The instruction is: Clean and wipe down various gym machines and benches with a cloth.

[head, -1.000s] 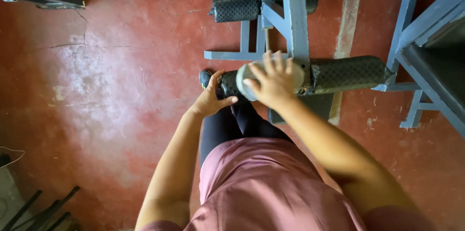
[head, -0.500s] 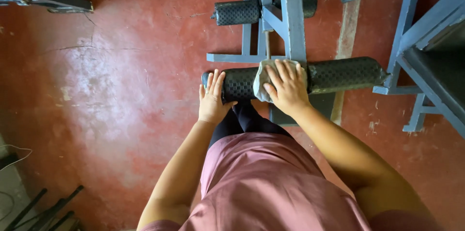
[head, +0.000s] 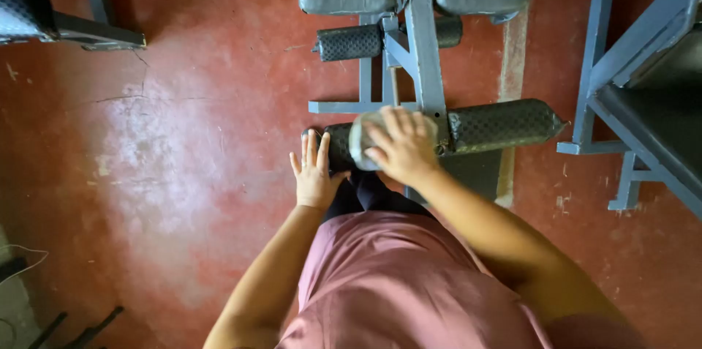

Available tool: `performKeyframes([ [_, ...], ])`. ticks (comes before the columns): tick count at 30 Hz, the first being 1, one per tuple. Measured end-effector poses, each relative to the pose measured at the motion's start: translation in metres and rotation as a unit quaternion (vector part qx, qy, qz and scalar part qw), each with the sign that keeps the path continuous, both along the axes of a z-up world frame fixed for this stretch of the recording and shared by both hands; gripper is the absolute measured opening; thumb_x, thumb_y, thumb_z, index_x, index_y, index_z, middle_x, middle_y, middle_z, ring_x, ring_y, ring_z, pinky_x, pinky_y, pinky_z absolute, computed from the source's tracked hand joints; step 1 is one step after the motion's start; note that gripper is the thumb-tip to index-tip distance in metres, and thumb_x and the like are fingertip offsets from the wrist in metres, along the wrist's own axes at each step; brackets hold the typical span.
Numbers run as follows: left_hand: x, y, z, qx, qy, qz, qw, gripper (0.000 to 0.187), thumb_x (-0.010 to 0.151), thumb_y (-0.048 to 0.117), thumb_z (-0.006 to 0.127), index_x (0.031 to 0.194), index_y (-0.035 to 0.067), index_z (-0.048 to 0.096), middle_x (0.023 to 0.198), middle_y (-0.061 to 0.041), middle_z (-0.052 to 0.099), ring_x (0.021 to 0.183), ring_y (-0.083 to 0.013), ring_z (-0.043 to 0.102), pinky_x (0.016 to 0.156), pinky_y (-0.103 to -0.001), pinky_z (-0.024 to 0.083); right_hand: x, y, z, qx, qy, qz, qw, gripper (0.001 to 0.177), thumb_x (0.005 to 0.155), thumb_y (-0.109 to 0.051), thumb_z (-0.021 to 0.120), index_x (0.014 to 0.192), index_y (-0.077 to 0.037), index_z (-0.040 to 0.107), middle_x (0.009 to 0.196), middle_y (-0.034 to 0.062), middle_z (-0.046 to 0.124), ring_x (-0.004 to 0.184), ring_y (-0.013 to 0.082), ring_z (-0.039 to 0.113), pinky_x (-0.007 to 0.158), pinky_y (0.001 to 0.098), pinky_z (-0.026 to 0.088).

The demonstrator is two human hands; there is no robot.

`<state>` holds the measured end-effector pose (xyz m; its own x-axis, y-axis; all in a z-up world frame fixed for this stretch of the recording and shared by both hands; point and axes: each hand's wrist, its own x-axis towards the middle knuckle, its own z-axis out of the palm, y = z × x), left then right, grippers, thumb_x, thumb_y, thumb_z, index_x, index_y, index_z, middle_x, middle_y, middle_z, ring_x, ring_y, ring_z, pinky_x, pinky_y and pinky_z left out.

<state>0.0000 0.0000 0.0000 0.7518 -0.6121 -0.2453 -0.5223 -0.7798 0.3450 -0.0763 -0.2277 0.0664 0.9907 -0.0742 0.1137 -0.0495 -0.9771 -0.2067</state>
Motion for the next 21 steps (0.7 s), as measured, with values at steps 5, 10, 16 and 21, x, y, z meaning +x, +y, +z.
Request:
performKeyframes([
  [5, 0.020, 0.002, 0.027, -0.028, 0.044, -0.046, 0.998, 0.102, 0.080, 0.077, 0.059, 0.161, 0.022, 0.032, 0.171, -0.002, 0.022, 0.158, -0.0272, 0.018, 0.122, -0.065, 0.017, -0.030, -0.019, -0.027, -0.006, 0.005, -0.043, 0.999, 0.056, 0.100, -0.044, 0.055, 0.150, -0.018, 0.055, 0.147, 0.0243, 0.054, 0.139, 0.0450, 0.048, 0.110, 0.0665, 0.033],
  [10, 0.019, 0.011, -0.006, -0.089, -0.080, -0.070, 0.990, 0.078, 0.082, 0.057, 0.070, 0.149, 0.020, 0.053, 0.157, 0.002, 0.051, 0.151, -0.0226, 0.037, 0.118, -0.076, 0.007, 0.009, 0.030, -0.031, 0.029, 0.015, -0.031, 0.999, 0.044, 0.097, -0.037, 0.061, 0.133, -0.012, 0.064, 0.144, 0.0201, 0.057, 0.136, 0.0427, 0.049, 0.109, 0.0669, 0.034],
  [16, 0.005, 0.010, -0.013, -0.137, -0.182, -0.062, 0.972, 0.077, 0.077, 0.054, 0.076, 0.144, 0.020, 0.058, 0.153, 0.003, 0.055, 0.151, -0.0220, 0.038, 0.119, -0.075, 0.009, 0.000, 0.001, -0.020, 0.001, -0.088, 0.026, 0.996, 0.038, 0.088, -0.029, 0.067, 0.124, -0.016, 0.067, 0.138, 0.0146, 0.060, 0.126, 0.0364, 0.056, 0.098, 0.0558, 0.045],
  [21, -0.007, 0.014, -0.005, -0.150, -0.215, -0.051, 0.964, 0.065, 0.088, 0.055, 0.071, 0.142, 0.020, 0.060, 0.152, 0.004, 0.056, 0.150, -0.0245, 0.040, 0.118, -0.075, 0.011, -0.027, -0.038, -0.036, -0.045, -0.059, -0.028, 0.997, 0.047, 0.092, -0.033, 0.061, 0.134, -0.012, 0.065, 0.134, 0.0168, 0.063, 0.123, 0.0367, 0.061, 0.097, 0.0557, 0.046],
])
